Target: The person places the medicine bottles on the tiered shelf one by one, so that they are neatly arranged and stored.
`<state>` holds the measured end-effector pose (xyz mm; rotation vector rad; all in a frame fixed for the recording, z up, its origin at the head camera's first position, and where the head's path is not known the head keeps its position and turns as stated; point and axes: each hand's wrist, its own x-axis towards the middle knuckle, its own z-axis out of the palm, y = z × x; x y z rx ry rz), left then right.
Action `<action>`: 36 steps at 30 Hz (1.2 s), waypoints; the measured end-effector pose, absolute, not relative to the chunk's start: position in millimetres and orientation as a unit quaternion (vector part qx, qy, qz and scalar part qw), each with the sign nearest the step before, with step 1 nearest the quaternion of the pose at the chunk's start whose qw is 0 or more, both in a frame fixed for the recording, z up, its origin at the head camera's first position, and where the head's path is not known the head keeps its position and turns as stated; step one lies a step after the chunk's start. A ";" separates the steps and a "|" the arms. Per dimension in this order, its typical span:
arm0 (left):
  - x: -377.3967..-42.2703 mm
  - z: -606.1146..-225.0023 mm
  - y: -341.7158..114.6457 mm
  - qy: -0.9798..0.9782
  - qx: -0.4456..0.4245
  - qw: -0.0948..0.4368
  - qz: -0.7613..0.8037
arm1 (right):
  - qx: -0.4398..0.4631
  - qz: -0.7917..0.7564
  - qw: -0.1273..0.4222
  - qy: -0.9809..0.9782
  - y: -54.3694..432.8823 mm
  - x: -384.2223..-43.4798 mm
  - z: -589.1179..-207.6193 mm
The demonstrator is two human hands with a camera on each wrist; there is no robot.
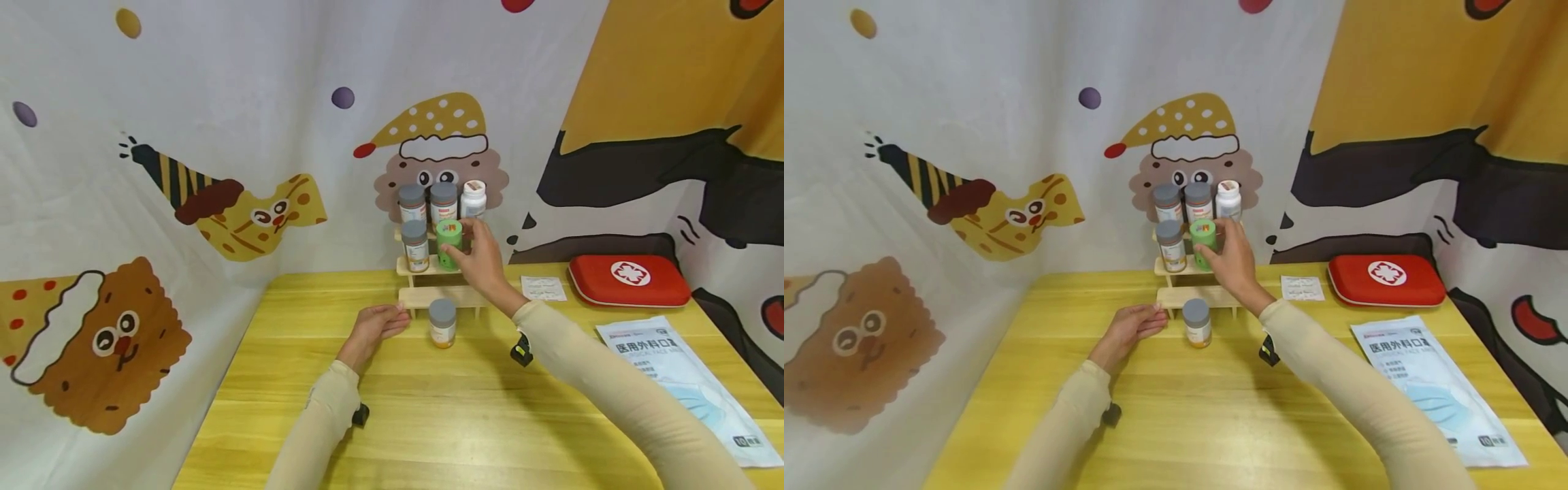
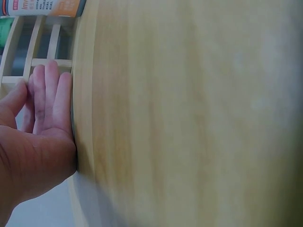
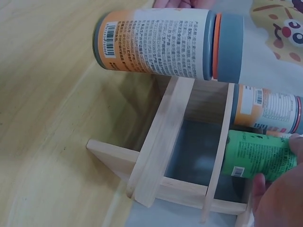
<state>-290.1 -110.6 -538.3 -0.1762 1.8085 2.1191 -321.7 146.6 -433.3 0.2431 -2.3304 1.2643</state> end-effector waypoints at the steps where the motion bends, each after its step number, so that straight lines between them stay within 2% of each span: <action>1: -290.1 -538.1 -110.8 0.637 -0.062 0.175 0.748 | 0.088 0.461 0.237 -0.851 146.9 -322.4 -433.6; 19: -287.6 -539.3 -109.4 0.641 -0.057 0.176 0.745 | 0.080 0.477 0.232 -0.844 142.1 -319.7 -438.4; 36: -290.1 -539.3 -113.0 0.641 -0.058 0.176 0.745 | 0.093 0.519 0.198 -0.826 154.7 -306.6 -454.2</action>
